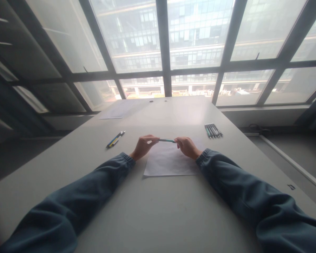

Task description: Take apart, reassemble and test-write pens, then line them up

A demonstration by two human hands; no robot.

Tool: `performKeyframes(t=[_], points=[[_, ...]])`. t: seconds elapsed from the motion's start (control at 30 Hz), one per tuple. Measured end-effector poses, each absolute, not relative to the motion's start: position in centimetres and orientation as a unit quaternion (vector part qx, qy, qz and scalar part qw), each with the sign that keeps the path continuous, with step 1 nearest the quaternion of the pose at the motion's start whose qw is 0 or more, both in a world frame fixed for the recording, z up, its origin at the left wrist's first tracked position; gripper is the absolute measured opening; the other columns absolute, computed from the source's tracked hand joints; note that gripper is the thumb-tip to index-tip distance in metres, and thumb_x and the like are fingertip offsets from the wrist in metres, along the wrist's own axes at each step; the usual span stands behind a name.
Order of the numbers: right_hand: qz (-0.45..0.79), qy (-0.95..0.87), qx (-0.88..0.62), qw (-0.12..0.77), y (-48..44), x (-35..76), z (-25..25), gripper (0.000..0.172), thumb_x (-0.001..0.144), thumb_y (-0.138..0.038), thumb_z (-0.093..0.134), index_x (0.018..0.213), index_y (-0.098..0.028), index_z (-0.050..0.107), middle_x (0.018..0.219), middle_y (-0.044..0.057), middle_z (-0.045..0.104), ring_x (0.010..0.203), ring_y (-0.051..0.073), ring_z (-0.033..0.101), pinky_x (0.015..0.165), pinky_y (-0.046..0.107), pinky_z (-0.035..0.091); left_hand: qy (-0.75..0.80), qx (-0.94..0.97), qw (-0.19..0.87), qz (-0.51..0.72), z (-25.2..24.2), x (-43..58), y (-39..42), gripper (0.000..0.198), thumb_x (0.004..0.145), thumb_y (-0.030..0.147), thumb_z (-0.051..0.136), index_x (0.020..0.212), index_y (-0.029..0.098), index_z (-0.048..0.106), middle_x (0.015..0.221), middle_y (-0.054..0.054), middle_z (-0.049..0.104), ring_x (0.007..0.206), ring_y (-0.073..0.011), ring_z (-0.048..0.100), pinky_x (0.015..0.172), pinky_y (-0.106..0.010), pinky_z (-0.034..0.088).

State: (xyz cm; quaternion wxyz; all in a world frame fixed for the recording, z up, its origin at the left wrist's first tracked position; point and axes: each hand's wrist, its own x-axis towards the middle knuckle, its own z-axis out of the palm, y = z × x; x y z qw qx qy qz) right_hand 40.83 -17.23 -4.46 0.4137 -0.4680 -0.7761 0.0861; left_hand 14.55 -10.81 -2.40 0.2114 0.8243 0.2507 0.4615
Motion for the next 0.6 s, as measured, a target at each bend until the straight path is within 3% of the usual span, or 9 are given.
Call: performKeyframes(t=[0.17, 0.4, 0.6], points=[[0.116, -0.76, -0.476, 0.427, -17.1, 40.9, -4.6, 0.041, 0.102, -0.038, 0.041, 0.078, -0.018, 0.066, 0.058, -0.001, 0.056, 0.054, 0.013, 0.05, 0.062, 0.027, 0.039, 0.235, 0.837, 0.192, 0.455, -1.8, 14.6, -11.2, 0.014, 0.089, 0.027, 0.071, 0.095, 0.018, 0.08, 0.084, -0.007, 0.075, 0.072, -0.0155, 0.067, 0.067, -0.026, 0.053], [0.155, -0.715, -0.487, 0.477, -16.7, 40.8, -4.6, 0.032, 0.099, -0.04, 0.049, 0.105, -0.017, 0.07, 0.068, 0.001, 0.065, 0.064, 0.016, 0.06, 0.067, 0.028, 0.047, 0.247, 0.831, 0.183, 0.463, -1.5, 14.7, -11.4, 0.013, 0.088, 0.026, 0.071, 0.093, 0.018, 0.079, 0.081, -0.006, 0.074, 0.072, -0.0153, 0.068, 0.068, -0.026, 0.054], [0.086, -0.657, -0.536, 0.523, -16.1, 41.3, -4.8, 0.035, 0.097, -0.045, 0.052, 0.103, -0.016, 0.071, 0.082, 0.007, 0.072, 0.072, 0.02, 0.064, 0.069, 0.031, 0.048, 0.287, 0.801, 0.17, 0.497, -1.5, 14.5, -11.0, 0.016, 0.089, 0.031, 0.07, 0.091, 0.018, 0.079, 0.081, -0.005, 0.074, 0.072, -0.0157, 0.067, 0.072, -0.027, 0.054]])
